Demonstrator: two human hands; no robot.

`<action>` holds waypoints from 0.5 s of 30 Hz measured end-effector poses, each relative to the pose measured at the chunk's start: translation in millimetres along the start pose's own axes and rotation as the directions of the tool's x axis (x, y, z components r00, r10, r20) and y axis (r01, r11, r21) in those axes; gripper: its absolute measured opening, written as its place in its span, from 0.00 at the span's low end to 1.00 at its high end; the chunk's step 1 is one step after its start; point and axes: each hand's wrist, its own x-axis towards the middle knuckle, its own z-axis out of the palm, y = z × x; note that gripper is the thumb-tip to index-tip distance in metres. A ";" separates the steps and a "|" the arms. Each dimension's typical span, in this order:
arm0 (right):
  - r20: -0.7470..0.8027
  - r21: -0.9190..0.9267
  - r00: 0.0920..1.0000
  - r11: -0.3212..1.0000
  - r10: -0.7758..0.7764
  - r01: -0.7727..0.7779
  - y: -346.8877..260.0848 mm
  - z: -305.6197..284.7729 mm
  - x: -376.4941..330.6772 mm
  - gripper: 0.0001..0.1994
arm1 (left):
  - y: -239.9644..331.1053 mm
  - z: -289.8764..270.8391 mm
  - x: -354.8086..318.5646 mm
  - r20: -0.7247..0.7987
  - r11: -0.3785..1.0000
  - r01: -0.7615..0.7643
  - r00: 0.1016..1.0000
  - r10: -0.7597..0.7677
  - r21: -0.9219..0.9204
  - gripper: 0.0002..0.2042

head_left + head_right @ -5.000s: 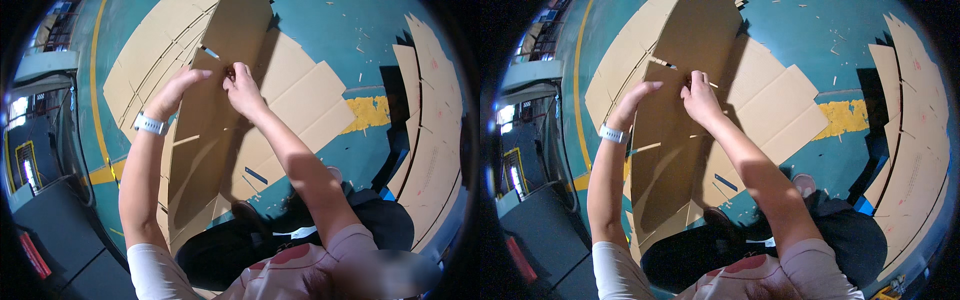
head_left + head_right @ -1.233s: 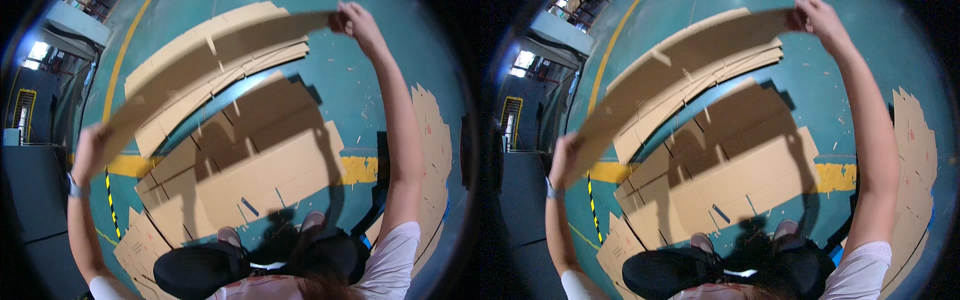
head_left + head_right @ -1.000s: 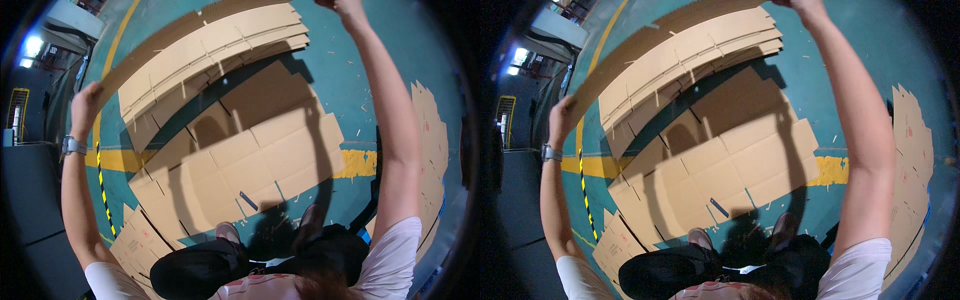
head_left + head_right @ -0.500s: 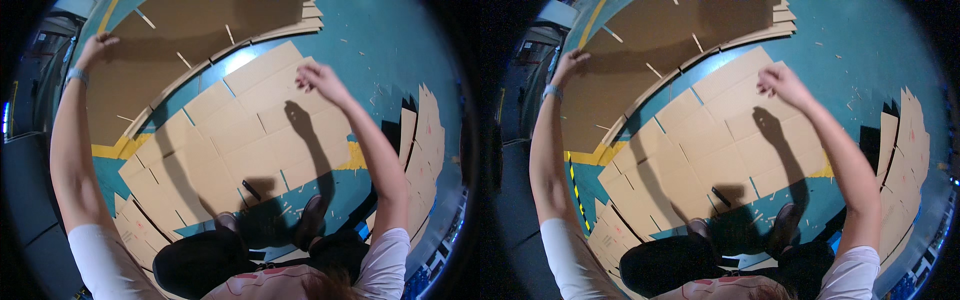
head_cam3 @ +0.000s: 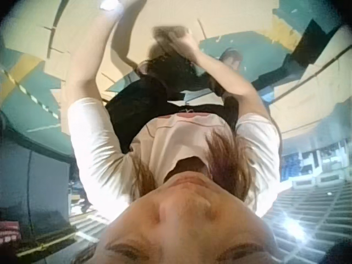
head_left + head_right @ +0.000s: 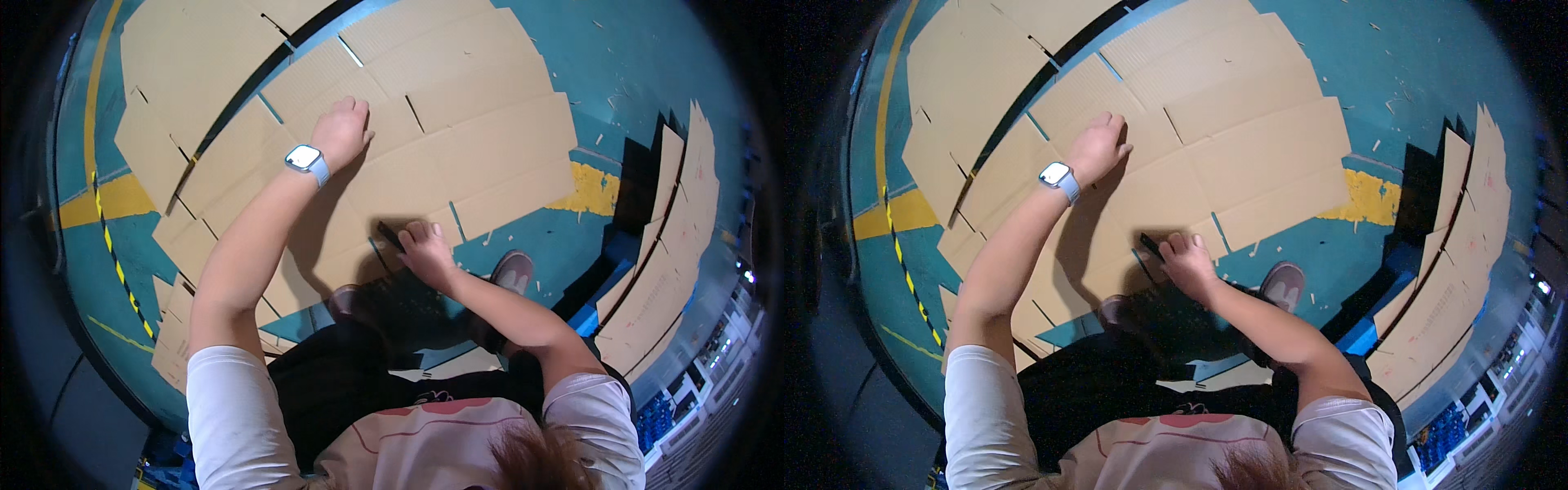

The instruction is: The person uses a utility knife to cut and score a large piece of cardboard on the floor. They repeatedly score the cardboard along pre-printed lines and then fold and tear the material to separate sections.

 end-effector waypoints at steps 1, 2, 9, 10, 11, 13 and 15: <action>-0.028 -0.007 0.999 1.000 -0.017 0.017 -2.1 4.2 1.5 0.16 | 1.2 2.6 -2.0 -0.013 1.000 0.021 1.000 -0.021 -0.014 0.15; -0.092 0.018 0.995 0.999 -0.046 0.048 -3.9 7.0 0.7 0.12 | 1.3 4.0 -1.9 -0.026 0.999 0.043 0.999 -0.044 -0.028 0.15; 0.145 -0.103 0.984 0.988 -0.102 0.117 -6.0 4.0 5.8 0.08 | 4.1 -38.6 -1.5 0.070 0.990 -0.085 0.993 0.093 -0.110 0.14; 0.093 -0.024 0.978 0.982 -0.187 0.190 2.3 -3.3 5.9 0.08 | 12.6 -53.2 -6.1 0.086 0.985 -0.076 0.992 0.090 -0.156 0.13; 0.032 0.043 0.961 0.961 -0.275 0.274 10.4 -15.0 8.9 0.08 | 10.6 -62.8 -9.7 0.039 0.984 -0.126 0.991 0.132 -0.125 0.12; 0.179 0.034 0.949 0.965 -0.261 0.259 24.6 -62.2 17.5 0.07 | 6.0 -90.0 -25.6 -0.024 0.959 -0.127 0.992 0.125 -0.254 0.10; 0.222 0.013 0.933 0.957 -0.285 0.289 45.9 -117.4 17.2 0.06 | 35.9 -143.9 -43.7 0.010 0.968 -0.157 0.987 0.163 -0.195 0.09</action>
